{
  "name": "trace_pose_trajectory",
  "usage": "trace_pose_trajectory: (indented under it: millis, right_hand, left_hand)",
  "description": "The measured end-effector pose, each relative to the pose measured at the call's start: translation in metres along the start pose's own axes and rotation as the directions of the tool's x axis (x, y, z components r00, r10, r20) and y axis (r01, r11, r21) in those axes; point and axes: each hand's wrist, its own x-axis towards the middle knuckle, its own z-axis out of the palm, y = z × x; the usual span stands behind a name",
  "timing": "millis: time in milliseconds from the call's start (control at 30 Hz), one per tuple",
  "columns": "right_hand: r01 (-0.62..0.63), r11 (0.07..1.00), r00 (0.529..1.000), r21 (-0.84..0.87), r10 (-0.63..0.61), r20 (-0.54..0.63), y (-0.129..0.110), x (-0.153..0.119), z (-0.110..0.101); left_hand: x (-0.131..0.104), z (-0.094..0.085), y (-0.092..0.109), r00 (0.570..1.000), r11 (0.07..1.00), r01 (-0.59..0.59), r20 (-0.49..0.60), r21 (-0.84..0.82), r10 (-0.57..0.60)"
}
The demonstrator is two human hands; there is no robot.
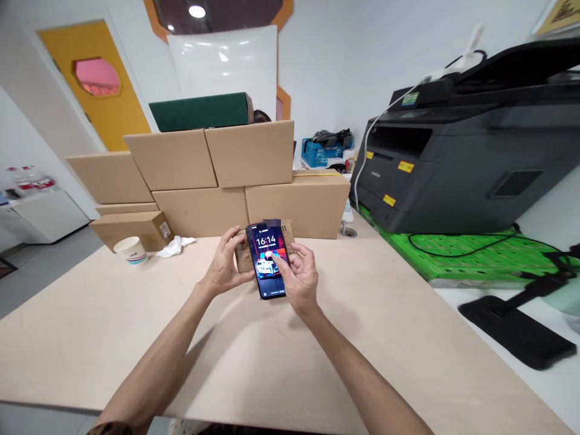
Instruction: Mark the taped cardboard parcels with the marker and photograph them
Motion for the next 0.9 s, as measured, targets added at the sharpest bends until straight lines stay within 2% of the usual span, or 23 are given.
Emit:
trace_pose_trajectory:
  millis: [133,300,400,500,600,700,767,833,900]
  right_hand:
    - [-0.004,1.000,1.000,0.011,0.004,0.000,-0.003,0.002,0.001]
    - [-0.014,1.000,1.000,0.001,0.014,0.008,-0.002,0.002,0.002]
    - [-0.018,1.000,1.000,-0.008,0.018,-0.022,-0.003,0.003,0.000]
    - [-0.011,0.999,0.996,-0.042,0.008,-0.086,-0.008,0.010,-0.012]
    - [0.017,0.992,0.981,-0.124,-0.040,-0.190,-0.015,0.022,-0.038]
    - [0.010,0.972,0.944,-0.233,-0.086,-0.320,-0.015,0.039,-0.077]
    - [-0.041,0.941,0.916,-0.337,-0.099,-0.388,-0.009,0.050,-0.106]
    - [-0.146,0.877,0.903,-0.459,-0.071,-0.423,0.003,0.059,-0.134]
    - [-0.240,0.757,0.917,-0.607,-0.029,-0.398,0.016,0.066,-0.157]
  left_hand:
    - [0.000,-0.001,-0.001,0.999,1.000,-0.026,-0.030,-0.013,0.026]
    - [-0.003,0.000,-0.002,0.999,0.999,-0.048,-0.016,0.009,0.049]
    - [-0.005,0.000,-0.002,0.998,0.998,-0.057,-0.025,0.014,0.058]
    - [-0.008,0.000,-0.001,0.997,0.998,-0.070,-0.033,0.009,0.070]
    - [-0.012,-0.001,0.001,0.996,0.996,-0.088,-0.028,0.011,0.088]
    - [-0.015,-0.002,0.002,0.993,0.993,-0.115,-0.021,0.009,0.116]
    - [-0.018,-0.001,0.002,0.991,0.991,-0.135,-0.022,0.007,0.135]
    - [-0.021,0.001,0.002,0.988,0.988,-0.153,-0.034,0.010,0.153]
    - [-0.024,0.004,0.001,0.986,0.987,-0.161,-0.052,0.006,0.161]
